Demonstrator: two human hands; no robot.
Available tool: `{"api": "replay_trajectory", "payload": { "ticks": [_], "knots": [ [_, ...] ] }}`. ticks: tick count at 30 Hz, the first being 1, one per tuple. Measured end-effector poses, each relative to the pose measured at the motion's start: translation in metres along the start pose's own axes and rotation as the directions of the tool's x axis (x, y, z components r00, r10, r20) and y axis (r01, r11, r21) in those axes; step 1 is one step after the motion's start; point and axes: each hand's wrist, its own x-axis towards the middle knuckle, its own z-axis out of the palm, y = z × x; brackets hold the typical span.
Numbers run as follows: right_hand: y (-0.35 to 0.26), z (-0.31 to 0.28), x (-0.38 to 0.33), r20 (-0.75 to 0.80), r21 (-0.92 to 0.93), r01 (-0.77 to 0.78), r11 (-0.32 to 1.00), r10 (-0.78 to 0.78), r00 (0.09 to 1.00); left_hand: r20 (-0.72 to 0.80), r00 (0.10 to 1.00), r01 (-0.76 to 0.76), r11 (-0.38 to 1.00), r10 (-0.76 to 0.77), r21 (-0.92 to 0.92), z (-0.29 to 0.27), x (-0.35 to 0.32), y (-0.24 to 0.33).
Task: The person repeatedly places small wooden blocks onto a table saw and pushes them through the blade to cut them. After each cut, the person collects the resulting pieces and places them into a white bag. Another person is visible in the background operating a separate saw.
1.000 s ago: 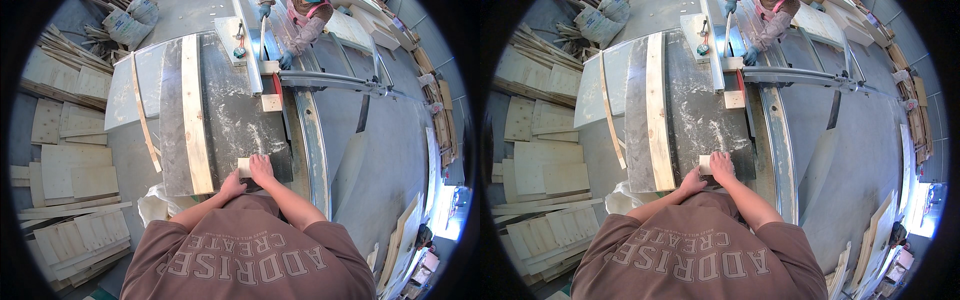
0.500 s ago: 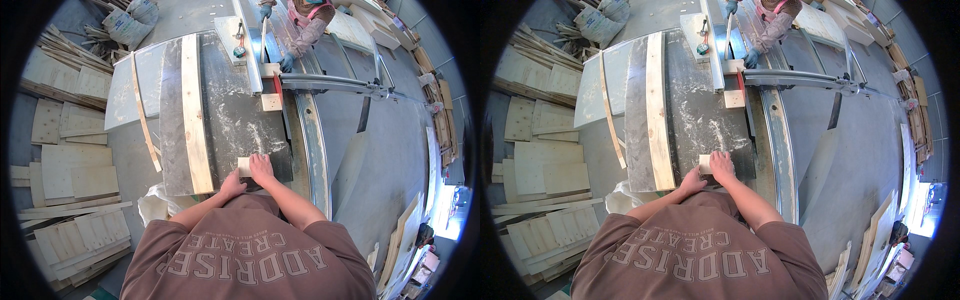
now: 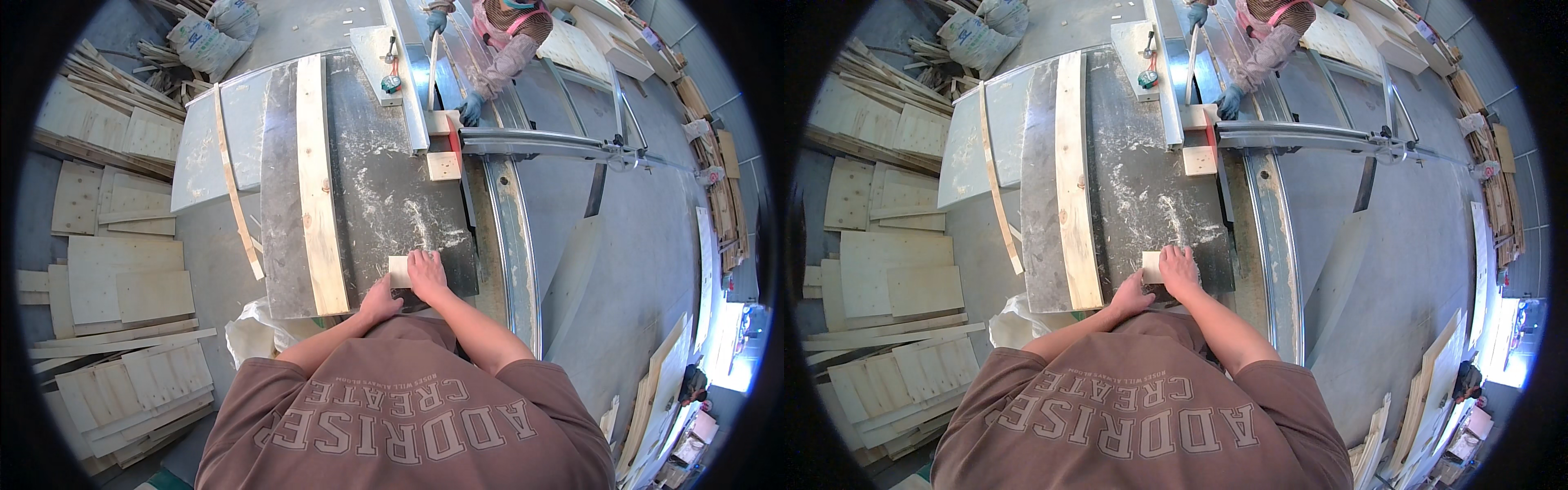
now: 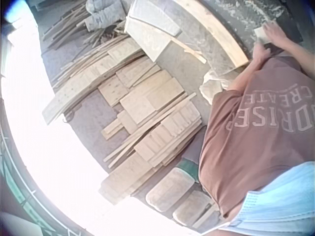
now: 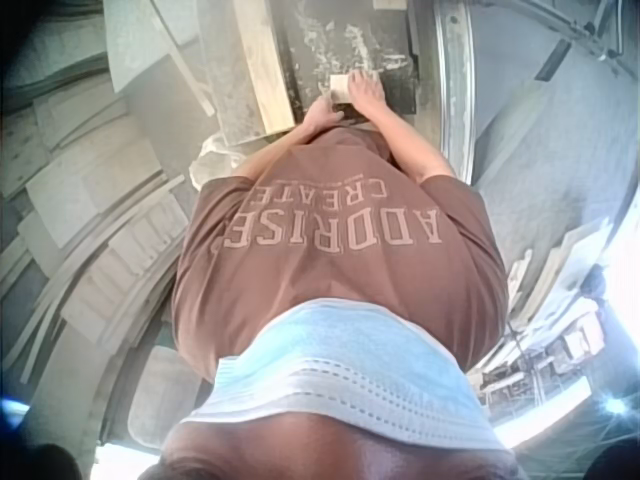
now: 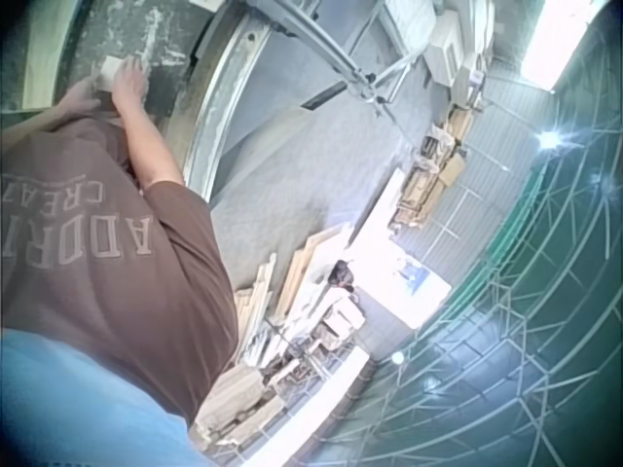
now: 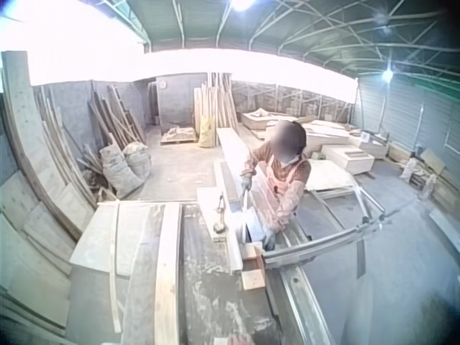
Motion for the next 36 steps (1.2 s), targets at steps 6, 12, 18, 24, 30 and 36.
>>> {"api": "replay_trajectory", "payload": {
  "ticks": [6,12,18,24,30,36],
  "knots": [
    [0.000,-0.004,-0.001,-0.013,-0.008,0.005,1.000,-0.005,1.000,0.008,1.000,0.005,1.000,-0.005,-0.015,0.000,0.000,0.001],
    [-0.001,-0.013,-0.002,-0.014,-0.006,0.009,1.000,-0.009,1.000,0.017,1.000,-0.005,1.000,0.005,-0.012,0.002,0.004,-0.004],
    [0.002,-0.015,-0.001,0.043,-0.008,0.022,1.000,-0.021,0.999,-0.087,0.996,-0.035,0.999,0.032,-0.029,0.010,0.007,-0.009],
    [0.015,-0.045,0.017,0.061,0.251,-0.306,0.918,0.301,0.952,0.000,0.998,0.068,0.990,-0.069,-0.120,-0.012,-0.003,0.014],
    [0.089,-0.036,0.082,0.025,0.316,-0.787,0.530,0.824,0.566,-0.130,0.986,0.084,0.989,-0.100,-0.123,-0.003,-0.014,-0.001],
    [0.097,-0.033,0.086,0.072,0.287,-0.809,0.513,0.830,0.553,-0.162,0.971,0.147,0.971,-0.178,-0.188,-0.022,-0.027,0.020]
  ]
}}
